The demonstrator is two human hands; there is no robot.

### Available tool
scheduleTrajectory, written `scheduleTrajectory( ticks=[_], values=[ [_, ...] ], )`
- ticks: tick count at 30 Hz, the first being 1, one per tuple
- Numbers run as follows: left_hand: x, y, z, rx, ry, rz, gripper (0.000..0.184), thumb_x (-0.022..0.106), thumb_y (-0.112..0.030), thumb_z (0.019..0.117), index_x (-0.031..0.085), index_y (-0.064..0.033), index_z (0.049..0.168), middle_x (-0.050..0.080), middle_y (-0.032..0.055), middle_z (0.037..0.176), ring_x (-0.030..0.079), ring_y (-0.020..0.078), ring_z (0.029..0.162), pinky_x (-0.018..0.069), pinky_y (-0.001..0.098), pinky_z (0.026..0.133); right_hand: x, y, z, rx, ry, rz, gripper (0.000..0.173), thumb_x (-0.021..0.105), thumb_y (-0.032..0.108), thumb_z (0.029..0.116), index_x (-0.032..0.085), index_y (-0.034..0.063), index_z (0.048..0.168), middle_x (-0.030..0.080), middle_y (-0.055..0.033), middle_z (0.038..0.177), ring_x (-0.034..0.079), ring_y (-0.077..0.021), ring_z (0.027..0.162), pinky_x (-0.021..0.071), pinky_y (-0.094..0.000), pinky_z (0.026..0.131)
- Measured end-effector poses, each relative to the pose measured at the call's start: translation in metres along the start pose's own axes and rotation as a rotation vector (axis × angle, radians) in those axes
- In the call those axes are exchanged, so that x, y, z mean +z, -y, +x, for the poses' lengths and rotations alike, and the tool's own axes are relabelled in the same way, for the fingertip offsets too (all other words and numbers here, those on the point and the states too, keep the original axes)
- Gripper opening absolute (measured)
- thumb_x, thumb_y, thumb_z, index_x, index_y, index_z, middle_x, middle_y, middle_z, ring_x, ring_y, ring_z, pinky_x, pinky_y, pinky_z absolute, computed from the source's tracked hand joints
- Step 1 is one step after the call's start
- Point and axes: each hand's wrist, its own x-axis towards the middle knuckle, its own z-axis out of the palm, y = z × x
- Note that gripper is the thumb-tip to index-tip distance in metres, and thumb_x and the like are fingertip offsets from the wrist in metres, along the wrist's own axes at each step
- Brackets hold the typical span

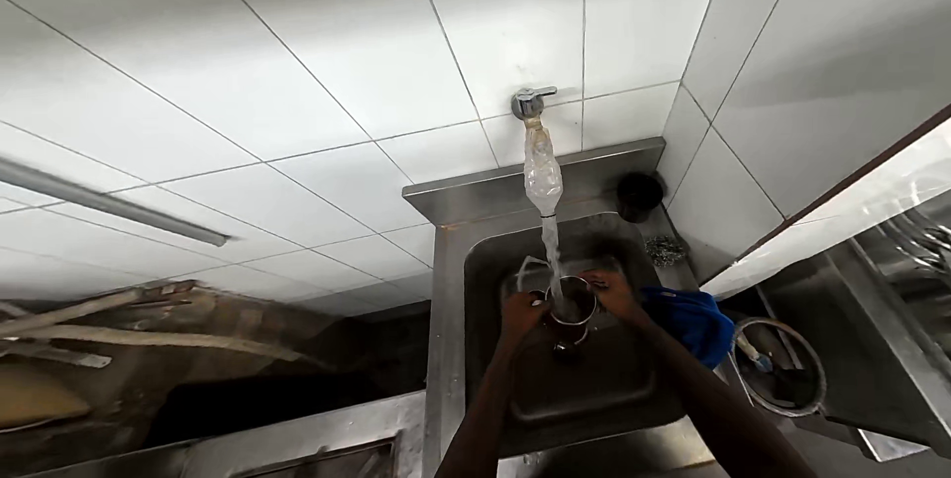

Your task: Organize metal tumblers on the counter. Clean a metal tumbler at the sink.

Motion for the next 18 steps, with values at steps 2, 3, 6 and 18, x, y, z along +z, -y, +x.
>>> scheduleTrajectory(
  ticks=[2,3,6,18],
  values=[
    [0.003,-0.007,-0.009,-0.061,-0.015,-0.144,0.036,0.076,-0.041,0.0903,0.076,-0.0059,0.096,0.073,0.0162,0.091,0.07,0.0321,0.085,0.0565,0.057,0.08,0.008,0.007,-0.008,0.02,-0.104,0.047,0.03,0.058,0.015,0.105,0.065,0.0067,0.133,0.07,-0.0163,0.122,0.07,-0.028,0.102,0.0564,-0.0483,0.09],
    [0.006,-0.006,-0.013,-0.116,-0.007,-0.261,0.039,0.075,-0.044,0.091,0.076,-0.0058,0.102,0.074,0.0158,0.093,0.072,0.0301,0.083,0.059,0.0537,0.078,0.013,0.007,-0.015,0.041,-0.11,0.116,0.034,0.056,0.023,0.1071,0.063,0.008,0.137,0.068,-0.0173,0.128,0.067,-0.0304,0.111,0.0535,-0.0515,0.096],
    [0.01,-0.002,-0.02,-0.335,0.097,-0.691,0.051,0.071,-0.044,0.0949,0.065,-0.0011,0.123,0.072,0.0188,0.101,0.072,0.0306,0.085,0.0621,0.0493,0.074,0.001,-0.006,-0.026,0.102,0.094,0.281,0.056,0.032,0.048,0.1107,0.05,0.0142,0.151,0.055,-0.012,0.149,0.053,-0.0252,0.133,0.0433,-0.0513,0.107],
    [0.052,0.057,-0.092,-0.695,0.38,-1.149,0.034,0.048,-0.04,0.1069,0.063,-0.0095,0.108,0.055,0.0014,0.068,0.047,0.008,0.046,0.0409,0.0208,0.04,-0.032,-0.003,-0.085,0.445,0.704,0.018,0.073,0.048,0.071,0.097,0.039,0.0244,0.153,0.069,-0.0172,0.101,0.07,-0.028,0.07,0.0605,-0.0453,0.065]
  ],
)
